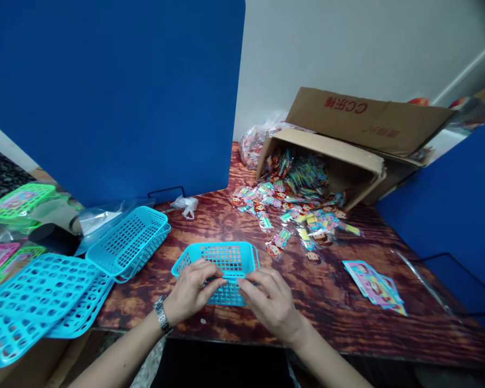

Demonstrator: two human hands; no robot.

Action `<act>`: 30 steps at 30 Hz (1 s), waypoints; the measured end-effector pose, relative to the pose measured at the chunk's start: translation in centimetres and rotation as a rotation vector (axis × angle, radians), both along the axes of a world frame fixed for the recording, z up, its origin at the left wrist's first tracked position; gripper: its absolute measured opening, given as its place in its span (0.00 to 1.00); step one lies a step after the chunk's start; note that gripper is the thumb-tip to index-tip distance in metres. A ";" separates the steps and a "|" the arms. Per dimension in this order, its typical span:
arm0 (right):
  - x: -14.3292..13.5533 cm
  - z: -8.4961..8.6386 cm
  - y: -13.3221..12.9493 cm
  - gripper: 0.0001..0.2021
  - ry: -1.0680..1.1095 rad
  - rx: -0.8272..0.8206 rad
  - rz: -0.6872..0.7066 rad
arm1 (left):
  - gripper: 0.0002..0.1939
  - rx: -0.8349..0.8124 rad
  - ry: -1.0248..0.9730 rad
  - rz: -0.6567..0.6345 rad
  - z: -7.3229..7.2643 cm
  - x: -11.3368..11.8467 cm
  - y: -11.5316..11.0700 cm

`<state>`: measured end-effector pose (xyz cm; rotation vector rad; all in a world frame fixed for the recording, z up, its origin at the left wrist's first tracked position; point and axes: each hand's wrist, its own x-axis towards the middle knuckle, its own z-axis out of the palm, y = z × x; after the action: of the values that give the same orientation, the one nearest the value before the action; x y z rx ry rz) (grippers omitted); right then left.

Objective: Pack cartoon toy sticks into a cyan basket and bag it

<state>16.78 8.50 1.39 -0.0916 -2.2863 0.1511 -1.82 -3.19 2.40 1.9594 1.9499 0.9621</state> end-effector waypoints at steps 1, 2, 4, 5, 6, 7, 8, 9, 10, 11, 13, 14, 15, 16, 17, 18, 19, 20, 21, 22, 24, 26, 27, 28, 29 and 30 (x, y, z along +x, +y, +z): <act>0.1 0.1 0.3 0.13 0.018 -0.052 -0.006 | 0.10 0.012 0.039 -0.033 0.0 0.1 -0.1; 0.2 0.2 0.6 0.13 0.035 -0.109 -0.018 | 0.11 0.019 0.086 -0.078 0.1 0.1 -0.3; 0.4 0.4 1.4 0.13 0.055 -0.211 -0.063 | 0.11 0.013 0.199 -0.192 0.2 -0.2 -0.9; 0.4 0.5 1.8 0.13 0.054 -0.248 -0.091 | 0.10 0.000 0.256 -0.248 0.3 -0.6 -1.3; 0.4 0.5 2.1 0.13 0.049 -0.271 -0.114 | 0.08 -0.018 0.311 -0.284 0.3 -1.2 -1.8; 0.4 0.4 2.3 0.12 0.040 -0.282 -0.129 | 0.07 -0.038 0.363 -0.288 0.2 -2.0 -2.4; 0.3 0.3 2.5 0.12 0.024 -0.288 -0.134 | 0.07 -0.048 0.407 -0.257 0.1 -3.0 -3.1; 0.2 0.0 2.6 0.11 0.007 -0.291 -0.131 | 0.08 -0.050 0.446 -0.189 0.0 -4.1 -3.8; -0.1 -0.3 2.6 0.11 -0.013 -0.294 -0.120 | 0.10 -0.034 0.470 -0.093 -0.3 -5.1 -4.6; -0.3 -0.7 2.5 0.10 -0.035 -0.299 -0.106 | 0.12 0.003 0.465 -0.009 -0.5 -6.0 -5.4; -1.1 -1.6 2.4 0.10 -0.085 -0.322 -0.087 | 0.12 0.073 0.388 0.125 -1.2 -6.7 -6.6; -1.5 -2.0 2.3 0.10 -0.110 -0.333 -0.086 | 0.12 0.103 0.332 0.178 -1.6 -6.5 -7.0; -2.0 -2.5 2.3 0.11 -0.137 -0.346 -0.090 | 0.11 0.121 0.275 0.228 -2.0 -5.8 -7.3; -2.5 -2.9 2.3 0.12 -0.167 -0.362 -0.097 | 0.11 0.130 0.224 0.275 -2.5 -4.9 -7.5; -2.9 -3.4 2.4 0.14 -0.197 -0.385 -0.103 | 0.11 0.124 0.180 0.319 -3.0 -3.7 -7.5; -3.2 -3.8 2.4 0.15 -0.231 -0.418 -0.102 | 0.11 0.106 0.141 0.356 -3.5 -2.5 -7.5; -3.5 -4.3 2.4 0.16 -0.267 -0.461 -0.092 | 0.13 0.082 0.106 0.386 -4.0 -1.4 -7.3; -3.8 -4.6 2.4 0.17 -0.293 -0.510 -0.078 | 0.15 0.058 0.082 0.406 -4.4 -0.5 -7.1; -4.1 -5.0 2.2 0.17 -0.308 -0.559 -0.064 | 0.16 0.035 0.068 0.414 -4.8 0.1 -6.9; -4.3 -5.3 1.8 0.16 -0.305 -0.604 -0.054 | 0.16 0.016 0.060 0.416 -5.1 0.3 -6.8; -4.7 -5.6 0.5 0.15 -0.280 -0.676 -0.046 | 0.17 -0.025 0.068 0.408 -5.4 -0.7 -6.8; -5.3 -5.4 -1.4 0.15 -0.272 -0.719 -0.022 | 0.16 -0.064 0.103 0.425 -5.5 -2.7 -7.4; -5.6 -5.2 -2.4 0.15 -0.288 -0.727 0.010 | 0.16 -0.079 0.131 0.449 -5.4 -3.8 -7.8; -5.9 -5.0 -3.4 0.16 -0.308 -0.725 0.059 | 0.16 -0.067 0.165 0.492 -5.3 -4.9 -8.2; -6.2 -4.8 -4.2 0.18 -0.339 -0.717 0.112 | 0.16 -0.043 0.202 0.514 -5.1 -5.8 -8.6; -6.5 -4.6 -4.7 0.20 -0.371 -0.702 0.172 | 0.17 0.022 0.241 0.524 -4.8 -6.4 -9.0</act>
<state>10.25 3.75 -3.21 -0.3042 -2.4963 1.1012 -8.26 -12.23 -2.43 1.6648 2.6800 0.8839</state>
